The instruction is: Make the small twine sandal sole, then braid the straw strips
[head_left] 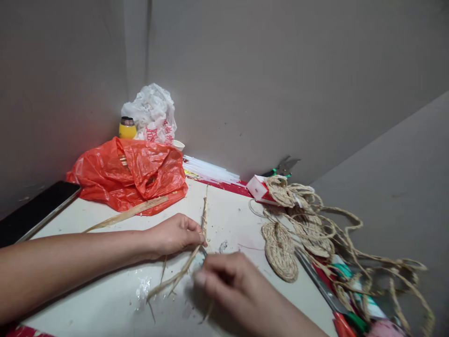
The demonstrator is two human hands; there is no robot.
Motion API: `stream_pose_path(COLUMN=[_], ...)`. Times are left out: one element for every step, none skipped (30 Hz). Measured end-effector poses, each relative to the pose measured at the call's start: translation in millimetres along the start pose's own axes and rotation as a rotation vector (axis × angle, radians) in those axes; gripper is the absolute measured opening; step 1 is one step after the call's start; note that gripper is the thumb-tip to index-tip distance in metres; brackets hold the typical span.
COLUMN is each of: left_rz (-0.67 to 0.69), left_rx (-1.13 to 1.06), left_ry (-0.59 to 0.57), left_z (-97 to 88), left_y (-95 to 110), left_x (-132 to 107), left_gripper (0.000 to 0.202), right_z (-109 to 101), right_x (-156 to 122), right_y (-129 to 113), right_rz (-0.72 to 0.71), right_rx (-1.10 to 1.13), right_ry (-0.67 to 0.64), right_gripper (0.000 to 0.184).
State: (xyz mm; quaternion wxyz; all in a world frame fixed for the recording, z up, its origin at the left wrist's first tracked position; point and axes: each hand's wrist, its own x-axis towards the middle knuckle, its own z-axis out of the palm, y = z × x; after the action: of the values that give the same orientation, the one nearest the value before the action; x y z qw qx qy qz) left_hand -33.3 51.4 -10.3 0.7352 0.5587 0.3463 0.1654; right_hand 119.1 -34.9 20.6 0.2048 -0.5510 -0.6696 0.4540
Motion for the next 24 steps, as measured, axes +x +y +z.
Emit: stream_pose_path(left_rz=[-0.009, -0.013, -0.016, -0.015, -0.005, 0.017, 0.043, 0.065, 0.078, 0.078, 0.068, 0.053, 0.039, 0.031, 0.031, 0.043, 0.065, 0.09, 0.106, 0.109, 0.098, 0.074, 0.043, 0.018], left_rx=[-0.006, -0.005, -0.001, 0.001, -0.003, -0.014, -0.029, -0.041, -0.047, -0.048, -0.046, -0.042, -0.04, -0.039, -0.037, -0.03, -0.021, -0.012, -0.002, 0.01, 0.026, 0.049, 0.081, 0.126], left_ry=[-0.012, -0.021, -0.024, -0.025, -0.032, -0.049, -0.075, -0.097, -0.11, -0.108, -0.094, -0.075, -0.06, -0.054, -0.057, -0.068, -0.088, -0.115, -0.141, -0.155, -0.152, -0.131, -0.102, -0.073], left_z=[-1.0, -1.8, -2.3, -2.5, -2.3, -1.8, -1.2, -0.5, 0.0, 0.4, 0.5, 0.3, 0.0, -0.4, -0.8, -1.2, -1.4, -1.6, -1.9, -2.1, -2.6, -3.4, -4.5, -6.0], left_y=[1, 2, 2, 2, 1, 1, 1, 0, 0, 0, 0, -1, -1, -2, -2, -3, -3, -4, -4, -4, -4, -3, -2, -1], left_x=[0, 0, 0, 0, 0, 1, 1, 1, 1, 1, 1, 2, 2, 2, 2, 3, 3, 4, 4, 4, 4, 4, 4, 4], left_gripper=[0.023, 0.024, 0.025, 0.025, 0.026, 0.027, 0.027, 0.028, 0.029, 0.03, 0.03, 0.029, 0.028, 0.026, 0.025, 0.024, 0.023, 0.022, 0.021, 0.02, 0.019, 0.018, 0.018, 0.018], right_z=[-5, -10, -13, -14, -14, -12, -9, -6, -2, 1, 2, 3, 3, 2, 0, -2, -4, -5, -7, -8, -8, -8, -8, -8], right_x=[4, 9, 14, 19, 23, 26, 28, 30, 30, 30, 31, 31, 31, 31, 32, 33, 34, 35, 36, 37, 37, 38, 38, 38], right_y=[2, 4, 7, 10, 13, 15, 17, 18, 19, 20, 20, 21, 22, 23, 25, 27, 28, 30, 31, 32, 33, 34, 35, 35], right_rz=[0.007, 0.016, 0.035, 0.063, 0.097, 0.13, 0.16, 0.185, 0.205, 0.225, 0.242, 0.255, 0.261, 0.26, 0.249, 0.233, 0.215, 0.201, 0.189, 0.183, 0.183, 0.187, 0.191, 0.196], right_rx=[0.068, 0.141, 0.233, 0.344, 0.464, 0.57, 0.65, 0.698, 0.717, 0.716, 0.699, 0.671, 0.634, 0.59, 0.544, 0.499, 0.462, 0.431, 0.406, 0.387, 0.375, 0.375, 0.386, 0.407], right_ry=[0.158, 0.311, 0.417, 0.452, 0.426, 0.355, 0.256, 0.157, 0.079, 0.028, 0.003, 0.003, 0.017, 0.033, 0.043, 0.047, 0.045, 0.038, 0.027, 0.013, 0.003, -0.004, -0.01, -0.014], right_gripper=[0.036, 0.036, 0.032, 0.029, 0.031, 0.035, 0.037, 0.037, 0.035, 0.035, 0.036, 0.039, 0.041, 0.042, 0.044, 0.045, 0.046, 0.047, 0.048, 0.049, 0.049, 0.05, 0.05, 0.051])
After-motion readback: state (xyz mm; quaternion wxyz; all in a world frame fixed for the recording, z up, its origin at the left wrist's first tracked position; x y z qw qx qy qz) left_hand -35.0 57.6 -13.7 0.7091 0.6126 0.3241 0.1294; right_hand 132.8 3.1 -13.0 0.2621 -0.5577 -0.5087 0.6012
